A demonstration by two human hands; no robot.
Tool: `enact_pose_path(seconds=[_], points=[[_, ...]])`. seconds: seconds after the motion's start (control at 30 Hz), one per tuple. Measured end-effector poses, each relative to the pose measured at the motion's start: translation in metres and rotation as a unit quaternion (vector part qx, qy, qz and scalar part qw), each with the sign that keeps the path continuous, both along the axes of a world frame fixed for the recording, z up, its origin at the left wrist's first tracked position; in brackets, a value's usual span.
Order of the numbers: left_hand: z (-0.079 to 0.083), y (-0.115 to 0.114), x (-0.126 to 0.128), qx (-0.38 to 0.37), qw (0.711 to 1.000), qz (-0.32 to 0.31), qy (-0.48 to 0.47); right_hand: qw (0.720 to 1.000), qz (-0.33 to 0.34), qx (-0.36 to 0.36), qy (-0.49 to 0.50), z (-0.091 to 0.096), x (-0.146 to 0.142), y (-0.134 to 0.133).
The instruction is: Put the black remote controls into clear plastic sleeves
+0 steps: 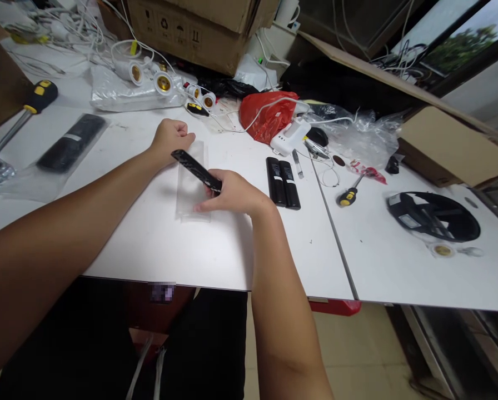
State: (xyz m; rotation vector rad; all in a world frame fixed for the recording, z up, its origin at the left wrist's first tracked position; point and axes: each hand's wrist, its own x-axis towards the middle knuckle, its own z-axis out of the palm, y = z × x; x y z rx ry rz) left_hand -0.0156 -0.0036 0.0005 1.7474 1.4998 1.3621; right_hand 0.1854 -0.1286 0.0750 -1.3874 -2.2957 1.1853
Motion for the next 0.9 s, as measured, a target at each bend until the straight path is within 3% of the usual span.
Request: enact_pose_path(seconds=[0.13,0.3,0.5,0.6,0.9], points=[[-0.001,0.000,-0.001,0.002,1.000,-0.005,-0.006,0.997,0.065,-0.027,-0.037,0.011,-0.006,-0.011],[-0.002,-0.001,-0.001,0.003,1.000,-0.013,-0.005,0.993,0.090,-0.037,-0.071,0.007,-0.016,-0.017],[0.002,-0.006,-0.001,-0.005,1.000,-0.012,-0.006,0.995,0.067,0.006,-0.078,0.005,-0.016,-0.013],[0.001,-0.005,-0.001,-0.003,1.000,-0.014,-0.005,0.997,0.056,-0.007,-0.049,0.006,-0.011,-0.011],[-0.018,0.016,-0.004,0.055,0.998,-0.032,-0.019,0.998,0.019,-0.018,-0.060,0.004,-0.004,-0.007]])
